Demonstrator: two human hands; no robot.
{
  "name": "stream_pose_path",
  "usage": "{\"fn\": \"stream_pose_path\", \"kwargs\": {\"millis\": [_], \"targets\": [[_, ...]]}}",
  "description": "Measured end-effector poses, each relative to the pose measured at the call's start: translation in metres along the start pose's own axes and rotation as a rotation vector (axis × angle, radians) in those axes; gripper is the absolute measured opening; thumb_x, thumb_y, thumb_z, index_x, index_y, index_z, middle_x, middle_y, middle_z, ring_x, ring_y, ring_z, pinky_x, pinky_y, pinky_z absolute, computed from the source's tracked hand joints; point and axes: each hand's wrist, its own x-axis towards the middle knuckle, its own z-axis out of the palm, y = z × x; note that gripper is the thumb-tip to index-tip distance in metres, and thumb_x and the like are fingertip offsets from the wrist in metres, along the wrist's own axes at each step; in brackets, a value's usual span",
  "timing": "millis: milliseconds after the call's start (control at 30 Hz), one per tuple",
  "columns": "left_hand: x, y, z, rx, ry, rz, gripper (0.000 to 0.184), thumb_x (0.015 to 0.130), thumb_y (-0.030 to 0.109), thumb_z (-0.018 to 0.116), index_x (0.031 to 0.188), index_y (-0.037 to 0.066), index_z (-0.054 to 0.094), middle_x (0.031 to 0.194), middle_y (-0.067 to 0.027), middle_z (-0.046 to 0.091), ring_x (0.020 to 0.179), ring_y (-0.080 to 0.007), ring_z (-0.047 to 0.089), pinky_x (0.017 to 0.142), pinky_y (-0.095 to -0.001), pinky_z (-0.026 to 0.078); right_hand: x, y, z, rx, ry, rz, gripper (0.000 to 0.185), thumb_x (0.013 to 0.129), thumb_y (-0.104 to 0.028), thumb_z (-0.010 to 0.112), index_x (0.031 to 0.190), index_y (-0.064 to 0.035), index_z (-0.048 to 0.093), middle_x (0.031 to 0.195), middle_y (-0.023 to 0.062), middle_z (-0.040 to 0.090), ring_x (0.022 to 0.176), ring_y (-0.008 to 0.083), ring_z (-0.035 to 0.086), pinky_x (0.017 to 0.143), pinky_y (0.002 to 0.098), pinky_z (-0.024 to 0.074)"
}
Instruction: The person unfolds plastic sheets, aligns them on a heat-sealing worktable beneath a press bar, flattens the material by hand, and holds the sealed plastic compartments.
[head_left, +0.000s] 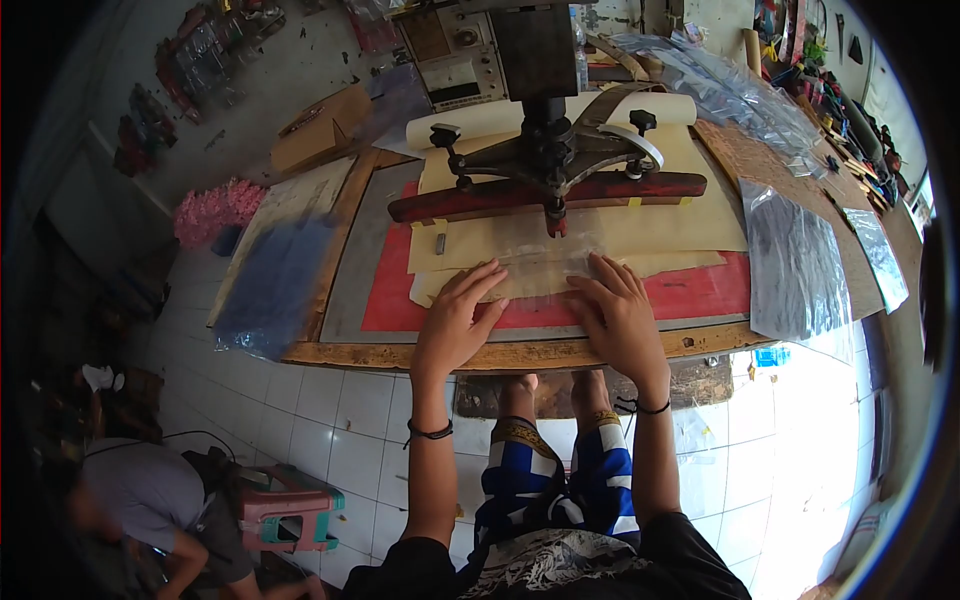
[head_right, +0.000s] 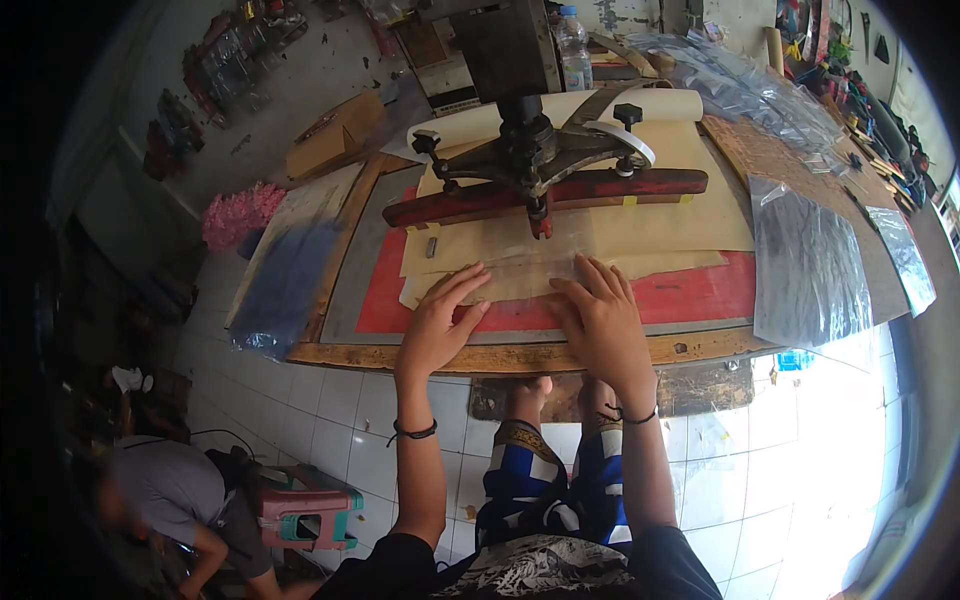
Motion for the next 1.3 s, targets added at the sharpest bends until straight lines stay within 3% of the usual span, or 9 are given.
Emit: {"fn": "stream_pose_path", "kwargs": {"millis": [600,900,1300], "targets": [[-0.001,-0.004,0.001,-0.014,0.031,0.047,0.042,0.1,0.024,0.068,0.139,0.009,0.065,0.15,-0.0113,0.059,0.137,-0.0321,0.057,0.114,-0.0427,0.045,0.001,0.004,0.002,-0.035,-0.024,-0.01,0.03,0.095,-0.02,0.069,0.121,-0.0074,0.072,0.143,0.0252,0.059,0.135,0.0429,0.053,0.118,0.0539,0.0373],[-0.006,-0.007,0.005,0.016,0.052,0.013,0.047,0.1,0.03,0.068,0.142,0.011,0.063,0.154,-0.0111,0.055,0.142,-0.0318,0.051,0.118,-0.0441,0.042,-0.001,0.004,0.005,-0.047,-0.026,-0.036,0.031,0.095,-0.021,0.069,0.122,-0.007,0.072,0.143,0.027,0.058,0.134,0.0451,0.053,0.117,0.0551,0.0373],[-0.005,-0.008,0.006,0.021,0.055,0.032,0.046,0.1,0.028,0.068,0.141,0.008,0.062,0.151,-0.0134,0.058,0.138,-0.0335,0.055,0.116,-0.0428,0.043,-0.003,0.01,0.008,-0.024,0.035,-0.041,0.025,0.096,-0.013,0.065,0.119,-0.005,0.073,0.137,0.0256,0.063,0.131,0.0434,0.056,0.115,0.0529,0.0409]]}}
